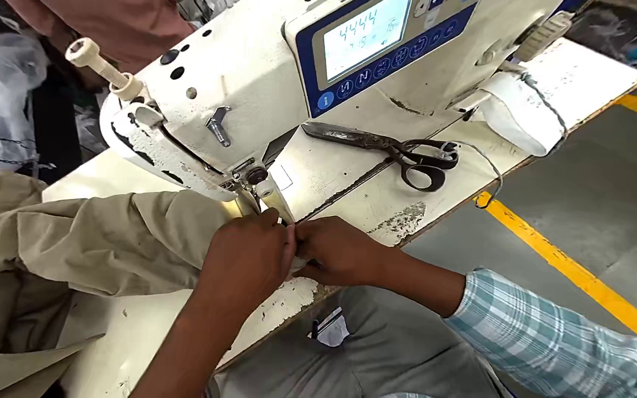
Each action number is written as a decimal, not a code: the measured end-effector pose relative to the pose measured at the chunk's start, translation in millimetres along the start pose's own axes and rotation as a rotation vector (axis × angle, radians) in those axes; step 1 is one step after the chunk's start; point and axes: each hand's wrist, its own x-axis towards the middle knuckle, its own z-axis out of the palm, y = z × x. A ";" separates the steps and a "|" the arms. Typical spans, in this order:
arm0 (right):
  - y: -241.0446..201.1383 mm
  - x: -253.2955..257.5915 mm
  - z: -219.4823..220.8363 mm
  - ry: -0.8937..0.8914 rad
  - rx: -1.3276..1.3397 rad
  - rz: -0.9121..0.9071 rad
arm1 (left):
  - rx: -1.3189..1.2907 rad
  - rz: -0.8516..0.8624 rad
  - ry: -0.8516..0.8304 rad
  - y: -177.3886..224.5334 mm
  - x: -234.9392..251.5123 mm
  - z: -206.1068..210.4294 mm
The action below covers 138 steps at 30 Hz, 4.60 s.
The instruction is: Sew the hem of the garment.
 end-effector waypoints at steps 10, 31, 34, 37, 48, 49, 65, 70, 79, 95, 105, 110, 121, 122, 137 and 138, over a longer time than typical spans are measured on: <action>1.2 4.4 -3.2 -0.072 0.049 0.017 | -0.074 -0.168 -0.213 -22.2 -4.4 -12.5; -34.4 45.1 -28.1 0.004 -0.168 0.690 | -0.380 -0.296 0.042 -1.1 -16.6 32.6; -35.7 53.7 -35.6 -0.139 -0.148 0.669 | -0.450 -0.277 0.051 -8.1 -21.0 34.2; -15.9 42.7 -36.6 -0.043 0.033 0.659 | -0.472 -0.279 0.004 -10.7 -21.1 32.7; -34.3 11.9 -58.1 0.018 -0.239 0.199 | -0.469 -0.233 -0.201 -14.7 -2.4 18.6; -34.1 6.8 -61.7 -0.059 -0.237 0.122 | -0.476 -0.232 -0.226 -16.6 0.2 16.9; 25.6 41.9 -48.4 -0.270 0.028 -0.064 | -0.587 -0.220 -0.490 -45.2 28.9 -9.7; 30.0 43.5 -44.4 -0.246 0.063 -0.048 | -0.568 -0.197 -0.477 -47.6 31.8 -5.5; 6.6 19.1 -14.4 -0.024 0.062 0.004 | -0.473 -0.203 -0.418 -27.8 24.5 -3.0; 3.3 9.0 -3.4 0.054 0.099 0.038 | -0.471 -0.438 0.008 0.1 -17.1 16.2; 5.0 8.8 -3.0 0.057 0.105 0.019 | -0.462 -0.393 0.014 4.7 -10.9 13.1; 7.8 9.7 -3.6 0.056 0.139 -0.013 | -0.491 -0.321 -0.061 0.1 -12.1 17.4; -35.4 -0.7 -27.0 0.208 0.310 0.659 | -0.369 -0.264 -0.118 7.1 -21.7 25.2; -34.9 2.3 -20.4 0.186 0.263 0.623 | -0.354 -0.251 -0.088 7.2 -23.6 28.1; 43.1 99.5 -25.8 0.200 0.024 0.588 | -0.403 -0.241 0.006 4.0 -24.0 40.8; 41.4 99.8 -23.2 0.210 0.010 0.607 | -0.409 -0.247 0.004 5.8 -23.6 40.7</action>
